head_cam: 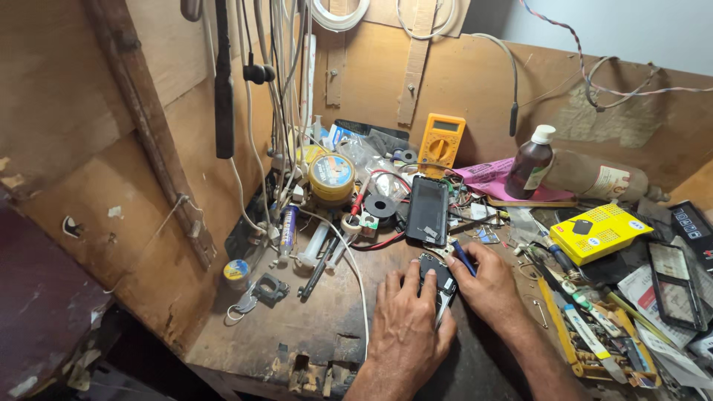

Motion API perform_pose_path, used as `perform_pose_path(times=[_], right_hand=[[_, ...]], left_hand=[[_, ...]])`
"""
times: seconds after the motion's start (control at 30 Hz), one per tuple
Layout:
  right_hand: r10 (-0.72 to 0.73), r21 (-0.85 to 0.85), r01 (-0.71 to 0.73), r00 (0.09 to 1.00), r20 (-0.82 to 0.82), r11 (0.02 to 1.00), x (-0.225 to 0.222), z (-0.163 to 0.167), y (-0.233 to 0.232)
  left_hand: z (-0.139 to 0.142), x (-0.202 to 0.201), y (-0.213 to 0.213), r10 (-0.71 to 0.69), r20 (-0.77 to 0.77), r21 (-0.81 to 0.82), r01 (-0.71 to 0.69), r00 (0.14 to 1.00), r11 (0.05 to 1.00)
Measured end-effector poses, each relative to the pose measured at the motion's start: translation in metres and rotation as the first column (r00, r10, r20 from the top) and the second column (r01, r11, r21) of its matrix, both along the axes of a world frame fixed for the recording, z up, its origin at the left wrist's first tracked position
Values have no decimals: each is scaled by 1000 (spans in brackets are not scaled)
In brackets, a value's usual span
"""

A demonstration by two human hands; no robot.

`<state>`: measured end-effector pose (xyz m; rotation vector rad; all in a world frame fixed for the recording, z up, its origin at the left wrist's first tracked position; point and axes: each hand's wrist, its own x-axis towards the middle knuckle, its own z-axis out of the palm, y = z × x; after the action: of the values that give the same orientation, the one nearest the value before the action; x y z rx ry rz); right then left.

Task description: The person uses a small blue-handled screwdriver to remove screws from a disassembled smartphone chassis on a cluttered workbench. They repeatedly loosen and remove screws from the top and bottom sections of the device, occasionally repositioning the phone and handling the screwdriver with both hands.

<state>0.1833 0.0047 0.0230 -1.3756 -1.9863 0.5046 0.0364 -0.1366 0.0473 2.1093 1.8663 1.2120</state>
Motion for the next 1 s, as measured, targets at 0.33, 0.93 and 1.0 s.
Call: perform_pose_path(times=[0.33,0.93,1.0], right_hand=[[14,65,-17,998,56,998,-5,4,-2],[48,64,-55,993,105,996,-8,12,-10],[59,85,-68,993,101,994,-8,12,-10]], left_hand=[[-2,1,0,4,9,21,-4,1000,1000],[-3,2,1,14,-4,39,-14,1000,999],[-4,2,1,18,-7,44,-18,1000,999]])
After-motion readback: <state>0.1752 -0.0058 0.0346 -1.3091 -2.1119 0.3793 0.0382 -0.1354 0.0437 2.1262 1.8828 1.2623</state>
